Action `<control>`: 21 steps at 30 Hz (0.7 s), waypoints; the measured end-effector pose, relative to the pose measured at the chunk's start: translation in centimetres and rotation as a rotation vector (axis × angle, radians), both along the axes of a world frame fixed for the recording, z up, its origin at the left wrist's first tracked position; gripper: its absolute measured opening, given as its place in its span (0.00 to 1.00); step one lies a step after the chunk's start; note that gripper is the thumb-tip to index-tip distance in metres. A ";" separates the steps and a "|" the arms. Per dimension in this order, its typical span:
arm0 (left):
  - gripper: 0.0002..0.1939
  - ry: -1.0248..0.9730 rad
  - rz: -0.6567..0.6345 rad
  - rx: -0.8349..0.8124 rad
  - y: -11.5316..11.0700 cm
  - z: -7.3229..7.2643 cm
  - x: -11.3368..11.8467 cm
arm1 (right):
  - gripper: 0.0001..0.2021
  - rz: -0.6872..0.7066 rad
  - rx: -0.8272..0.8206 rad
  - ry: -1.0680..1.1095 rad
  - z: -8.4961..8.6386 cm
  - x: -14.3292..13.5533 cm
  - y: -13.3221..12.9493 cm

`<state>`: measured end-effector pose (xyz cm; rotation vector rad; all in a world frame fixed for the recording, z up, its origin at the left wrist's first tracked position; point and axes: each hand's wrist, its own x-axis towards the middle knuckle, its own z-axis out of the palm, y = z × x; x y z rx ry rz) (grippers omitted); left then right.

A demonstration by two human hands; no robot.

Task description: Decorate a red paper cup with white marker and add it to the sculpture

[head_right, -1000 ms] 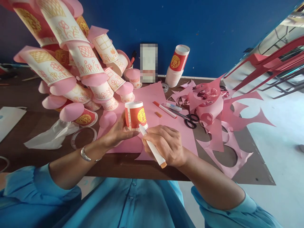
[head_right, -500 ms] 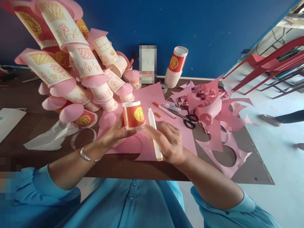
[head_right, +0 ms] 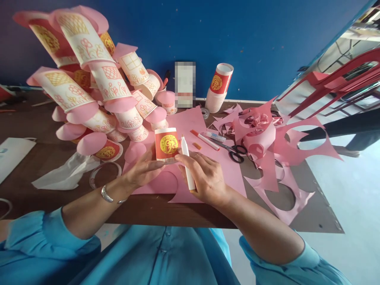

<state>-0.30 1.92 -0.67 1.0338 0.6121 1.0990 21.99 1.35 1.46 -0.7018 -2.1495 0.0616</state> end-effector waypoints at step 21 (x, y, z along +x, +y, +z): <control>0.12 -0.160 -0.005 -0.158 0.7 -0.2 0.0 | 0.18 0.091 0.025 0.041 -0.2 -0.1 0.0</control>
